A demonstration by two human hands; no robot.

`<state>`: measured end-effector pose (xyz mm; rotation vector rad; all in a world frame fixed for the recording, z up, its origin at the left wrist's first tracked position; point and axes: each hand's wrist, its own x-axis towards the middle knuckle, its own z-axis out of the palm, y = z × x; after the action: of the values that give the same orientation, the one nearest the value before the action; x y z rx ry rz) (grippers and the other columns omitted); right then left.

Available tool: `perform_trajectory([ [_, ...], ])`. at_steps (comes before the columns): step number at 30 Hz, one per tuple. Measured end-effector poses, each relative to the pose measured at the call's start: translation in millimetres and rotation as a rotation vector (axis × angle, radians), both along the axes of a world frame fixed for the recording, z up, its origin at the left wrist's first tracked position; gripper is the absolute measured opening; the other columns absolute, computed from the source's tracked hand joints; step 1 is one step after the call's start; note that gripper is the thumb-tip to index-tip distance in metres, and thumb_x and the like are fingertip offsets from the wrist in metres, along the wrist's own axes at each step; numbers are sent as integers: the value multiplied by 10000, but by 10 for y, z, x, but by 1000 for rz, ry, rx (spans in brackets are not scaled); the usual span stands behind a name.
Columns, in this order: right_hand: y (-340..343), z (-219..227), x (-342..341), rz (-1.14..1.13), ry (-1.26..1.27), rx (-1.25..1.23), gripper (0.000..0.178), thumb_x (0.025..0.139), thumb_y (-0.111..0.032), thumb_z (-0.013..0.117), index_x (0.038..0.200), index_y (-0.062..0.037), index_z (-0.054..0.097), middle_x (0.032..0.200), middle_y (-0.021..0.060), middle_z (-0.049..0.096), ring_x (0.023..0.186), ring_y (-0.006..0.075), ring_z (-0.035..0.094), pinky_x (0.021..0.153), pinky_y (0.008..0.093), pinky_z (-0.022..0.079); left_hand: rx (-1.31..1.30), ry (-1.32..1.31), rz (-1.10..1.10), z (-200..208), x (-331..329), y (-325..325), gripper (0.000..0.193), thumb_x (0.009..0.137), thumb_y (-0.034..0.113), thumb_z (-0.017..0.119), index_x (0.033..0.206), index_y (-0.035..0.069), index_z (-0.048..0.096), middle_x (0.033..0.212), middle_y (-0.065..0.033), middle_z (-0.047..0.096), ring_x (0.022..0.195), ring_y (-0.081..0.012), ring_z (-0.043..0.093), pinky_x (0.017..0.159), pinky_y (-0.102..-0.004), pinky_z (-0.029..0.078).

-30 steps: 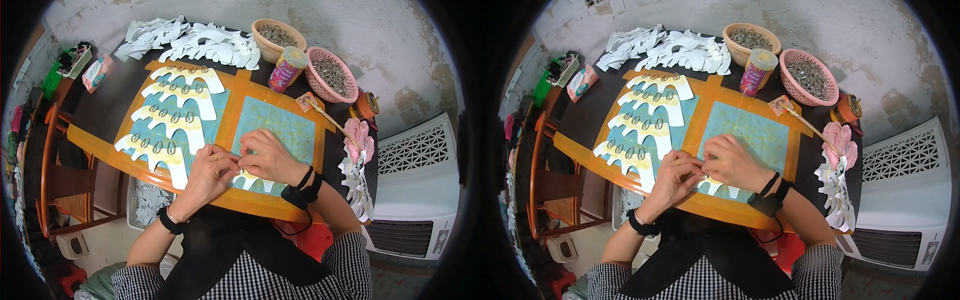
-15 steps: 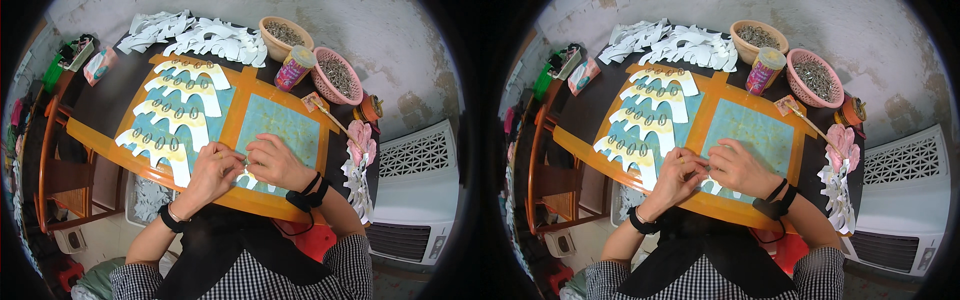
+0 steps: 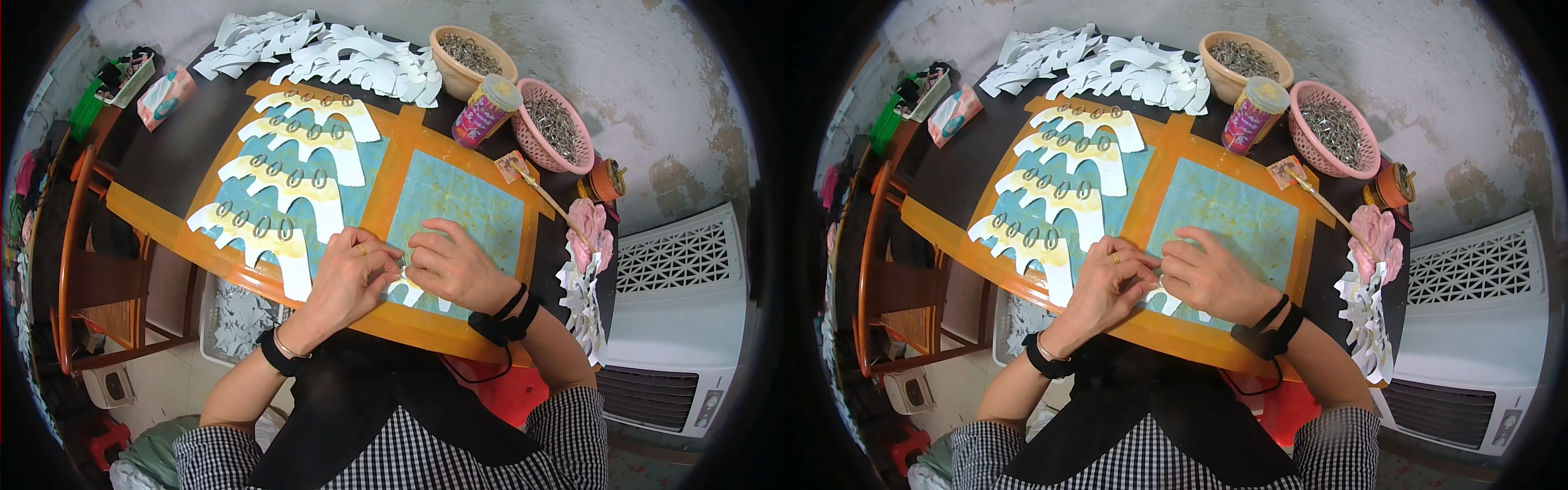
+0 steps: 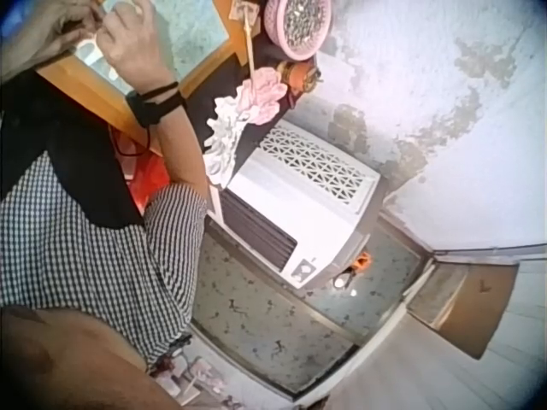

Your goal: Manually inserting and pressing metal eyelet components into pre-cut white leather shoe parts.

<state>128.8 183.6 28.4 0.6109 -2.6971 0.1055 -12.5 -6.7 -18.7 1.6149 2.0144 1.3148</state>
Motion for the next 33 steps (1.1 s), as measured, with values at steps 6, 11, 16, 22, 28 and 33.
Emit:
perform_trajectory([
  [6, 1, 1, 0, -1, -10, 12, 49, 830, -89, 698, 865, -63, 675, 988, 48, 630, 1148, 232, 654, 1145, 482, 473, 22, 32, 10, 12, 11, 8, 117, 823, 60, 860, 890, 90, 769, 1109, 4, 793, 1111, -276, 622, 968, -423, 453],
  [11, -4, 9, -3, -3, -10, 12, 41, 825, -99, 701, 841, -62, 693, 992, 48, 643, 1157, 228, 645, 1145, 478, 471, -14, 17, -6, 19, 10, 2, 113, 830, 63, 853, 906, 82, 771, 1130, 2, 789, 1136, -287, 617, 1006, -430, 453],
  [16, -27, 30, 17, -20, -30, 35, 67, 829, -109, 711, 881, -68, 703, 979, 35, 639, 1154, 217, 646, 1142, 475, 479, -3, 58, -11, 28, 9, -7, 120, 828, 54, 852, 916, 74, 772, 1135, -6, 788, 1134, -290, 610, 1004, -437, 465],
  [22, -49, 23, 103, -66, -55, 51, 60, 838, -105, 690, 847, -46, 696, 977, 45, 628, 1170, 228, 629, 1188, 491, 451, 98, 84, 75, 116, 83, -5, 166, 802, -2, 860, 934, 43, 770, 1117, -59, 732, 1115, -306, 598, 944, -438, 520],
  [28, -46, -10, 147, -96, -39, 36, 96, 857, -112, 683, 908, -32, 699, 1002, 53, 628, 1201, 239, 627, 1205, 497, 442, 43, 132, -15, 22, 42, -29, 181, 799, -8, 861, 947, 26, 763, 1052, -82, 694, 1016, -318, 634, 861, -417, 542],
  [33, -35, -34, 161, -112, -46, 4, 102, 860, -109, 683, 917, -26, 702, 1024, 59, 633, 1218, 249, 623, 1207, 502, 439, 13, 196, -65, 94, 31, -46, 183, 805, 11, 854, 961, 29, 762, 1017, -84, 694, 935, -315, 658, 820, -414, 556],
])
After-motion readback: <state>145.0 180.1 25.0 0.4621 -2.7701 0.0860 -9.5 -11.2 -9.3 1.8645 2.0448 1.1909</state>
